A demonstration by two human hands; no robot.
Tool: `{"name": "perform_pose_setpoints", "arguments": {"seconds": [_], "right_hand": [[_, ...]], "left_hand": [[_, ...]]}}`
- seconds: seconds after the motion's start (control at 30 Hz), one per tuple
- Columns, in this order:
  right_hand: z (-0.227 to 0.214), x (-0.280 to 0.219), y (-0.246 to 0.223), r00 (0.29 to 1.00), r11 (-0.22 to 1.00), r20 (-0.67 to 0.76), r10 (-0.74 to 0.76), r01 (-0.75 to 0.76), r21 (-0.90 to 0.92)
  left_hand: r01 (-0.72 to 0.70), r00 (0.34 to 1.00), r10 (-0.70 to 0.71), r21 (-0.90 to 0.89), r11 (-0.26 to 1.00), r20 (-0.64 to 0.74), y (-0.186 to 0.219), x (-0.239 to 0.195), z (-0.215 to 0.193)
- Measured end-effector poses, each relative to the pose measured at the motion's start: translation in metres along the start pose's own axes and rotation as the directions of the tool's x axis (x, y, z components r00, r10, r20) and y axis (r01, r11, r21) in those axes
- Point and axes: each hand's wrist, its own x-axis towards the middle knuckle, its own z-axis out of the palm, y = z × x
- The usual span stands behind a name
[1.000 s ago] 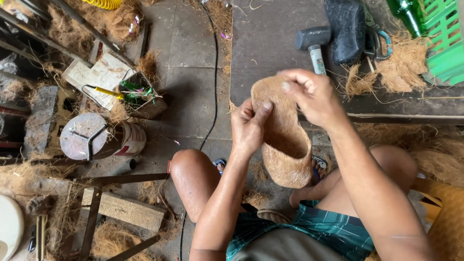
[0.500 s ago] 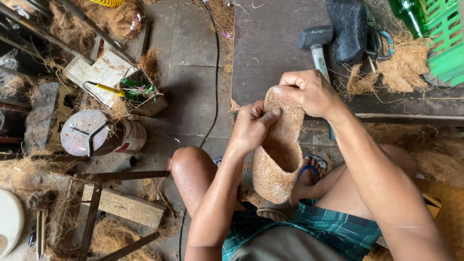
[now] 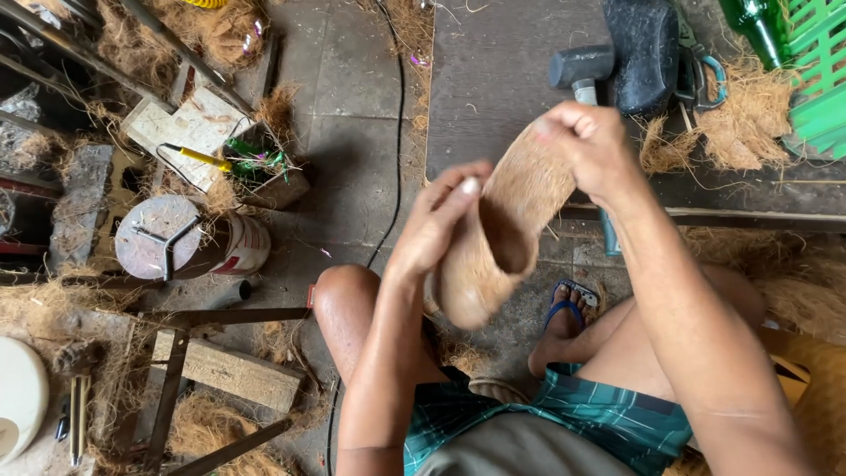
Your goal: The person uses a hairdryer to heat a coconut fiber slipper, then hammers and rubs it with a green bottle to shape and smooth the surface. The slipper is repeatedly inspected and adjusted by hand throughout the process.
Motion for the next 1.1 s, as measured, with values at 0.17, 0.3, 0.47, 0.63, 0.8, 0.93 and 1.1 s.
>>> {"name": "perform_pose_setpoints", "arguments": {"seconds": [0.17, 0.3, 0.47, 0.63, 0.8, 0.93, 1.1], "right_hand": [[-0.010, -0.003, 0.042, 0.939, 0.968, -0.320, 0.124, -0.043, 0.247], [-0.008, -0.022, 0.060, 0.910, 0.934, -0.389, 0.146, 0.003, 0.357], [0.014, -0.061, 0.049, 0.906, 0.882, -0.365, 0.214, -0.019, 0.470], [0.042, -0.095, 0.027, 0.921, 0.805, -0.278, 0.272, -0.059, 0.590], [0.063, -0.117, 0.018, 0.943, 0.817, -0.053, 0.329, -0.257, 0.516], [0.072, -0.125, 0.044, 0.939, 0.821, -0.153, 0.308, -0.181, 0.541], [0.081, -0.118, 0.051, 0.892, 0.756, -0.222, 0.394, -0.177, 0.630]], "left_hand": [[-0.100, 0.944, 0.180, 0.278, 0.955, -0.277, 0.005, -0.021, -0.015], [-0.229, 0.767, 0.199, 0.029, 0.973, -0.610, -0.002, -0.025, -0.009], [-0.318, 0.693, -0.008, -0.315, 0.894, -0.721, -0.052, -0.007, -0.022], [-0.378, 0.760, -0.139, -0.606, 0.700, -0.635, -0.072, 0.006, -0.029], [-0.377, 0.813, 0.017, -0.504, 0.777, -0.582, -0.083, 0.020, -0.034], [-0.247, 0.828, 0.089, -0.218, 0.944, -0.553, -0.006, 0.006, 0.002], [-0.174, 0.760, 0.217, 0.130, 0.976, -0.613, -0.011, -0.005, 0.012]]}}
